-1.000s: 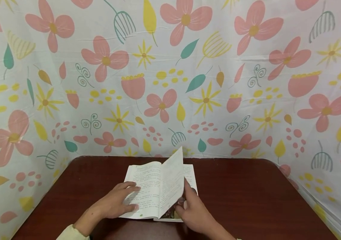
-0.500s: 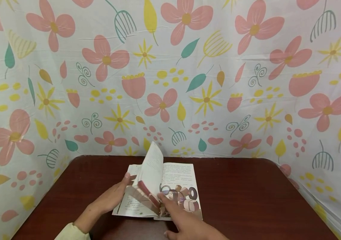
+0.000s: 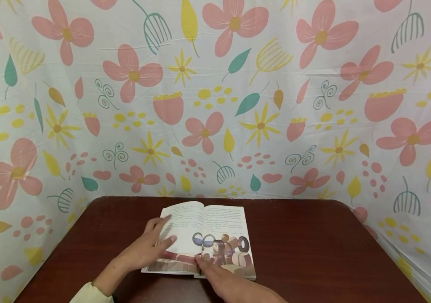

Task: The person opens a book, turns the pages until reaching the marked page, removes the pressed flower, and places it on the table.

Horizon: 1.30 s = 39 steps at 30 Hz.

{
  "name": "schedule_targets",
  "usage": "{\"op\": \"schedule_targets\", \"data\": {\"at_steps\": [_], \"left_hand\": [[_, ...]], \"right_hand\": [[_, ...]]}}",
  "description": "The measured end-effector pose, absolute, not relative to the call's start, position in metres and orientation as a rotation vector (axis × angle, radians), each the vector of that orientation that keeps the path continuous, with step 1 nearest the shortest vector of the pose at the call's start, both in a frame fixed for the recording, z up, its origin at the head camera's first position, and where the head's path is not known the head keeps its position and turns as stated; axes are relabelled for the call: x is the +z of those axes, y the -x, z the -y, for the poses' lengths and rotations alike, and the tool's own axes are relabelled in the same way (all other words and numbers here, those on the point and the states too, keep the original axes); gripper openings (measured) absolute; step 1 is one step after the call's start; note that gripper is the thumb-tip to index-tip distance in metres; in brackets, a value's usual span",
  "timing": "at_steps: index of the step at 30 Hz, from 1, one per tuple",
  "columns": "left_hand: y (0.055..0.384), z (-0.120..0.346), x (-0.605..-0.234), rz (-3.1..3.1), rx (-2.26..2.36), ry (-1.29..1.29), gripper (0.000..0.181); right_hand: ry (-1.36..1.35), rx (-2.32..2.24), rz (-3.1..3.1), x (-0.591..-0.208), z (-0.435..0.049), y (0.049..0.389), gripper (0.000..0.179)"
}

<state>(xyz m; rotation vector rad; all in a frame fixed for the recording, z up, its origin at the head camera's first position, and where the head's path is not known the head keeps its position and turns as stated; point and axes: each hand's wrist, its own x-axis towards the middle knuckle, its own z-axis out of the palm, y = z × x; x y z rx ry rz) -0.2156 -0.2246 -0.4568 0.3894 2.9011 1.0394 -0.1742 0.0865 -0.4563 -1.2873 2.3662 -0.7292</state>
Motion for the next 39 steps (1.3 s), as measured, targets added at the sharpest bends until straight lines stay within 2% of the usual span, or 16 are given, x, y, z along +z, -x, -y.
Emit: {"op": "schedule_targets", "data": {"at_steps": [3,7,13,17,27,39], "left_hand": [[0.212,0.225,-0.458,-2.912,0.9,-0.562,0.076],[0.21,0.227,-0.458,-2.875,0.798,-0.692,0.072],[0.209,0.229,-0.46,-2.854,0.79,-0.698,0.073],[0.208,0.228,-0.461,-2.855,0.779,-0.689,0.074],[0.208,0.228,-0.461,-2.865,0.748,-0.686,0.074],[0.209,0.228,-0.461,-2.862,0.747,-0.7,0.074]], "right_hand": [[1.283,-0.726,-2.364,-0.456,-0.087,0.175,0.097],[1.293,-0.713,-2.389,-0.455,-0.088,0.178,0.087],[1.496,-0.534,-2.572,-0.453,-0.095,0.183,0.067],[1.492,-0.431,-2.661,-0.453,-0.1,0.188,0.056],[1.409,-0.245,-2.885,-0.453,-0.101,0.197,0.048],[1.409,-0.302,-2.93,-0.455,-0.104,0.201,0.042]]}}
